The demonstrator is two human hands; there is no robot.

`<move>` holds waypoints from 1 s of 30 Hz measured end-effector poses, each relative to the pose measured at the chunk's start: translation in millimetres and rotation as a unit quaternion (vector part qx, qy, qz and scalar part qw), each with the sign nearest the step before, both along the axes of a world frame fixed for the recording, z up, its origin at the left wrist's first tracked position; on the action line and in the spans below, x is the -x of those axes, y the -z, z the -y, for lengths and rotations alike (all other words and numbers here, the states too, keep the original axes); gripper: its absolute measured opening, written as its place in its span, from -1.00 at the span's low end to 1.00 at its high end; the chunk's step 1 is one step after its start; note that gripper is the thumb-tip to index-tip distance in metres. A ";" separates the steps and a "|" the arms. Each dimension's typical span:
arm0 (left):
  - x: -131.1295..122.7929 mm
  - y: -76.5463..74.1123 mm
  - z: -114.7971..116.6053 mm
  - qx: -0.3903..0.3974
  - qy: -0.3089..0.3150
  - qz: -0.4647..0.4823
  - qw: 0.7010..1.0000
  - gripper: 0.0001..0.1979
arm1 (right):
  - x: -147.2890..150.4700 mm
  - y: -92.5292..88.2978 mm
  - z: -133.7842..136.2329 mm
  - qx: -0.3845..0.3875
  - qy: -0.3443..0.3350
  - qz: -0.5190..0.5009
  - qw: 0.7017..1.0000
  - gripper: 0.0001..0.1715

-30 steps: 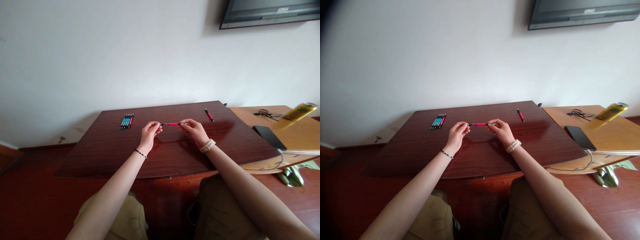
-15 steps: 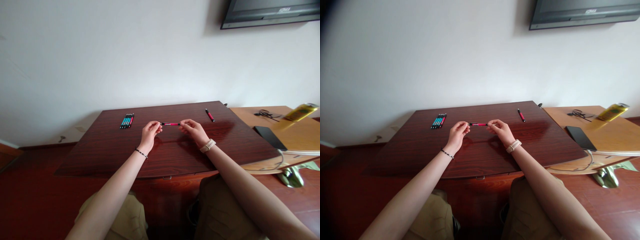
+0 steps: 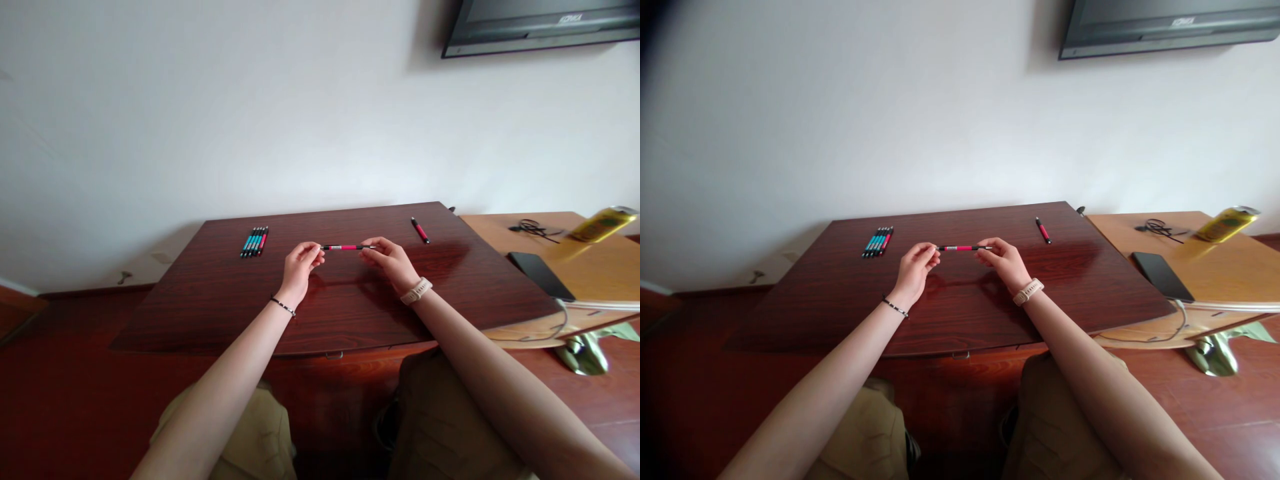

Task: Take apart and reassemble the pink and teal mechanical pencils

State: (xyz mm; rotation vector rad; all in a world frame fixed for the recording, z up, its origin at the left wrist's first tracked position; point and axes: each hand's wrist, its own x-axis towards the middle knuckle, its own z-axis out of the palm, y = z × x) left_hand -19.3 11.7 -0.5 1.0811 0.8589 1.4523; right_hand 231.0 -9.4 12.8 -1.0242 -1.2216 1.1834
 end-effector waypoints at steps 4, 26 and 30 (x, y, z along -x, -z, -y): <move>-0.2 0.0 -0.1 0.000 0.002 0.005 1.000 -0.70 | 0.3 1.8 -0.7 -0.003 0.016 0.025 1.000 -0.49; -0.2 -0.2 -0.6 0.003 0.001 0.008 1.000 -0.68 | 0.0 1.2 -1.0 0.000 0.012 0.042 0.999 -0.41; 0.3 0.8 -1.1 0.000 0.002 0.010 1.000 -0.70 | 0.4 0.0 -0.5 -0.011 0.002 0.027 1.000 -0.47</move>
